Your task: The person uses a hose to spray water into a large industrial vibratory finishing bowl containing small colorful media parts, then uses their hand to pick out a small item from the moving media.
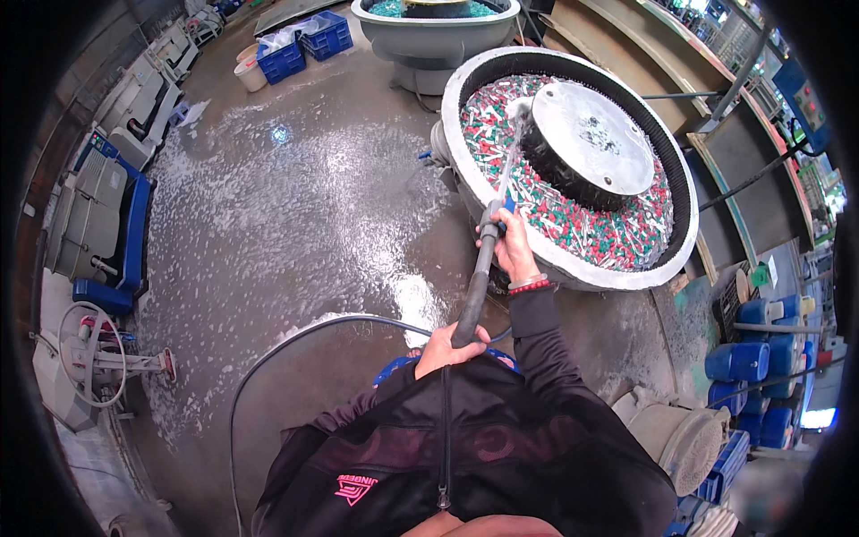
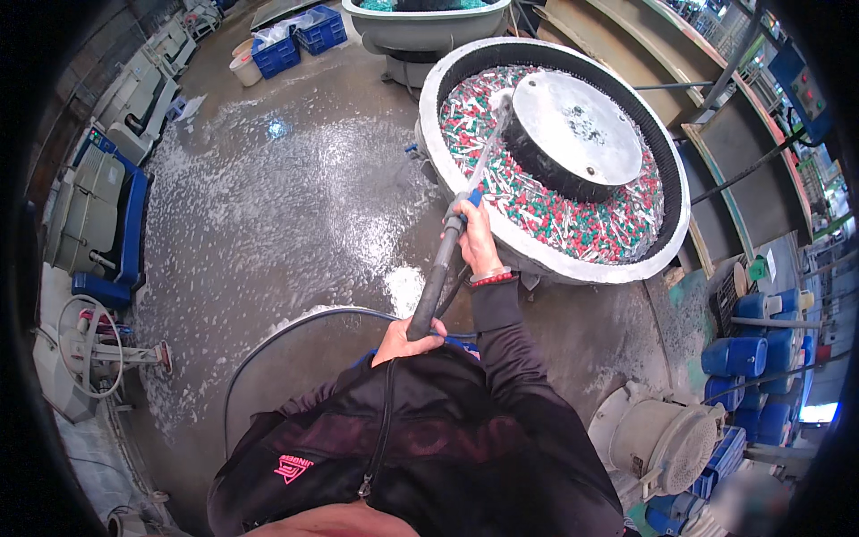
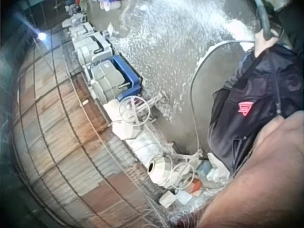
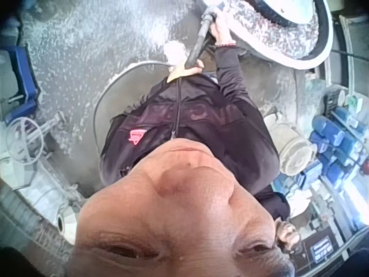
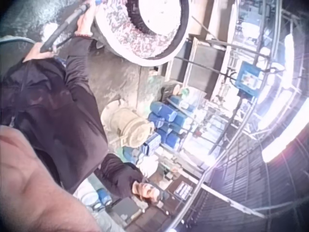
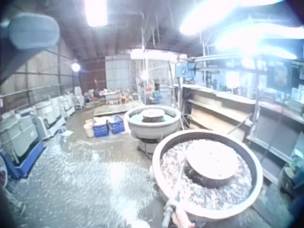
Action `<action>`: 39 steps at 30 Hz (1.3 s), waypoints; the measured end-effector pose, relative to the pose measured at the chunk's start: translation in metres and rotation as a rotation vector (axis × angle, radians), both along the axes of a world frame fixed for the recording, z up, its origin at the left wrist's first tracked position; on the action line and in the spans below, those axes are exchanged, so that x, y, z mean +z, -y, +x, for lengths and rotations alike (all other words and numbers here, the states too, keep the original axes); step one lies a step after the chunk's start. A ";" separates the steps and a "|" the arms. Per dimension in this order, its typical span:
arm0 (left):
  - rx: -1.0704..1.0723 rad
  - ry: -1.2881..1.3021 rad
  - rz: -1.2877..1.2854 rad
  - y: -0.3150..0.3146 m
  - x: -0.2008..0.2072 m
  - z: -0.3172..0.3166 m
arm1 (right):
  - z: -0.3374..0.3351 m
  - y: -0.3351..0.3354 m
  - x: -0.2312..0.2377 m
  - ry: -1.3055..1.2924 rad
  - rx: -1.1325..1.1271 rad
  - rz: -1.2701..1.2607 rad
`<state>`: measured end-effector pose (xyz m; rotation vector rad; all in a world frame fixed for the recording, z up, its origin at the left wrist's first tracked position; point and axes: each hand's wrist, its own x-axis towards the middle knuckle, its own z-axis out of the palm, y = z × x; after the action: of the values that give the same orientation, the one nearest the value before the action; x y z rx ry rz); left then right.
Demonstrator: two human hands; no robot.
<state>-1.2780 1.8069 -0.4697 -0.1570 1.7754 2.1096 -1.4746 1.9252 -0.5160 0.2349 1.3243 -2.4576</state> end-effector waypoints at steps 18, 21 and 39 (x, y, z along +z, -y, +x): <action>-0.009 -0.074 -0.009 -0.005 -0.008 0.000 | 0.000 0.001 0.021 -0.080 -0.048 0.019; 0.017 -0.068 0.008 -0.008 -0.019 -0.005 | -0.011 -0.003 0.005 -0.084 -0.026 0.029; -0.082 -0.010 0.022 -0.032 -0.022 -0.023 | -0.006 -0.061 -0.030 0.082 -0.101 0.036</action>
<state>-1.3013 1.8385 -0.4920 -0.0673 1.7330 2.0750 -1.4801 1.9858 -0.5459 0.4170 1.3538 -2.4783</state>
